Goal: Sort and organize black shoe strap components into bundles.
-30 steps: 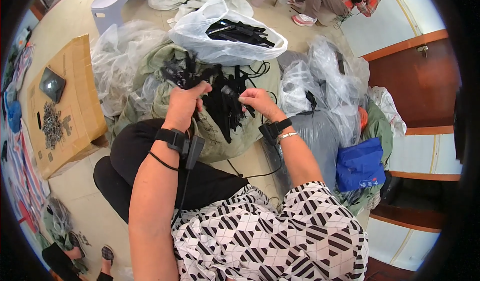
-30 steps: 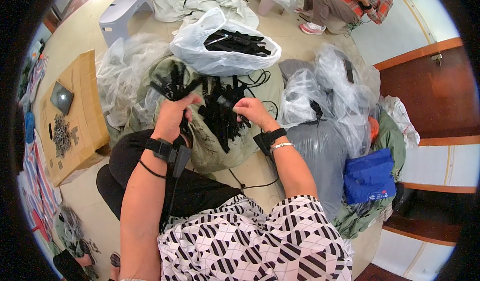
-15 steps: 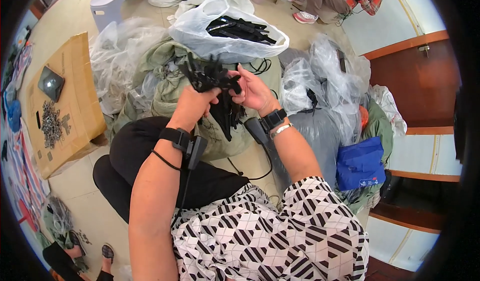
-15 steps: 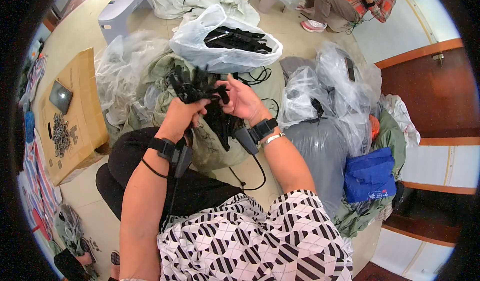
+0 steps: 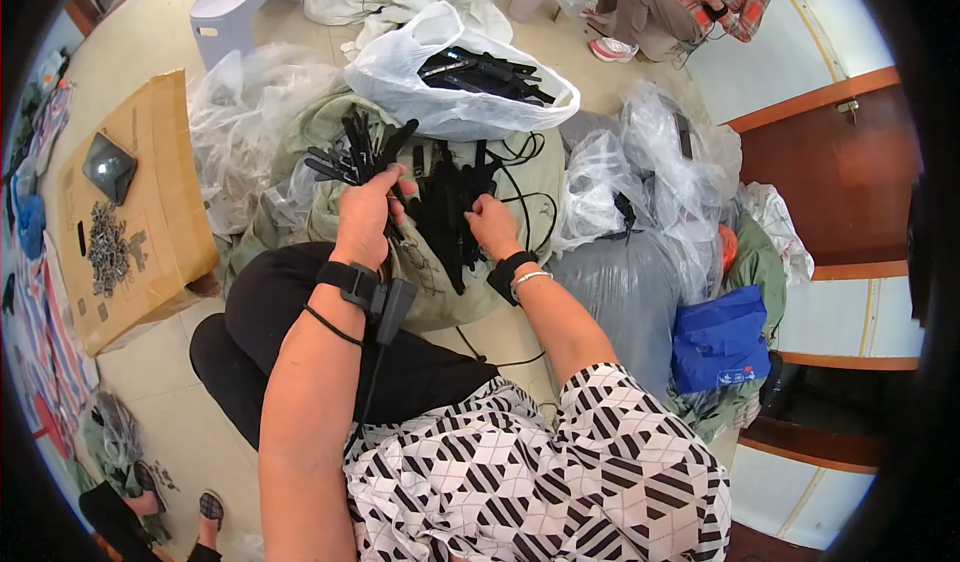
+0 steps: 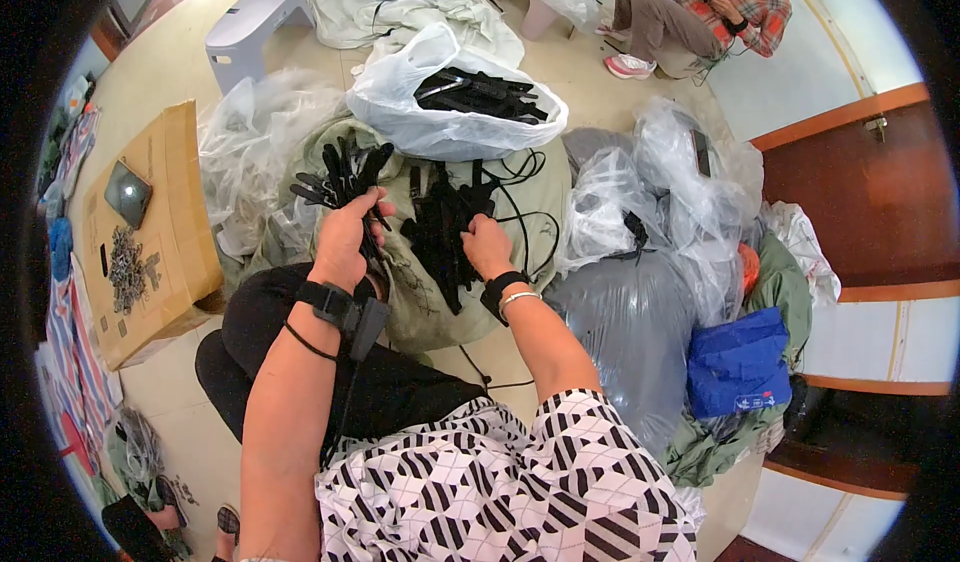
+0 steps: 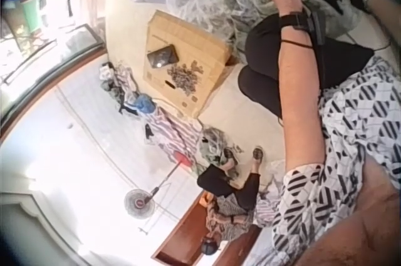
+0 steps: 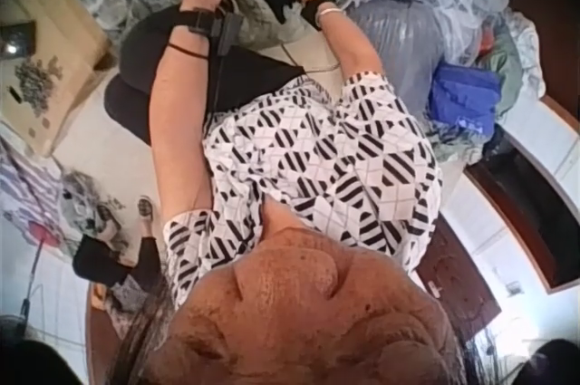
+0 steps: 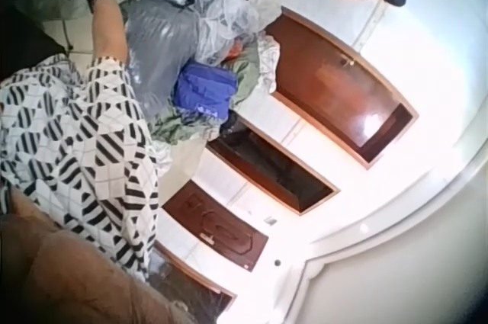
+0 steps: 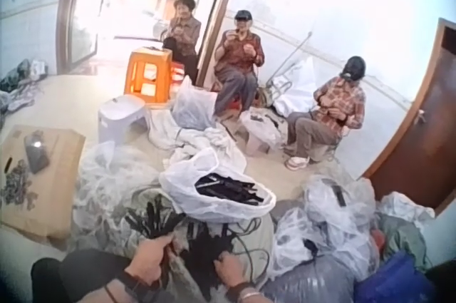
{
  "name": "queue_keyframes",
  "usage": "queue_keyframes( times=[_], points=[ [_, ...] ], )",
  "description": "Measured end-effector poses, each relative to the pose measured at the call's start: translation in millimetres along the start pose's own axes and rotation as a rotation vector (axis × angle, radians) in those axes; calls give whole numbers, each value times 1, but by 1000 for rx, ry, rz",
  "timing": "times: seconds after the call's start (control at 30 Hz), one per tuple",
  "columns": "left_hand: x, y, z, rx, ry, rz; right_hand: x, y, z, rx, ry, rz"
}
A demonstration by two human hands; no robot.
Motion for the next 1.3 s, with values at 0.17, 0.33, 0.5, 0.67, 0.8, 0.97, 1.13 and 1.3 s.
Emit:
queue_keyframes(
  times=[0.17, 0.33, 0.5, 0.67, 0.8, 0.97, 1.13, 1.3],
  points=[
    [7, -1, -7, 1, 42, -53, -9, -12, 3, 15, 12, -303],
    [3, 4, 7, -4, -36, 74, 58, -47, 37, 213, 62, -1097],
    [13, 4, 1, 60, -78, -59, 110, -51, 51, 27, -2, -1084],
    [5, 0, 5, 88, -104, -131, 157, -54, 57, 33, -174, -1046],
    [7, -5, -1, 40, -135, -100, 154, -46, 66, -10, -252, -1157],
    [12, -16, -15, -162, 91, -38, 131, -48, 63, 99, -280, -895],
    [4, -7, -6, -150, 26, 80, 16, -24, 13, -170, -18, -316],
    [3, -5, -5, -81, 5, 99, -21, -11, 11, 9, 65, 160]
  ],
)
Point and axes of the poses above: each hand's wrist, its own z-axis away from the middle knuckle, its own y-axis out of the palm, x = y × z, the point moved 3 cm from there along -z, towards the middle knuckle, and after that the axes turned 1 degree about y, right-handed, at the moved point
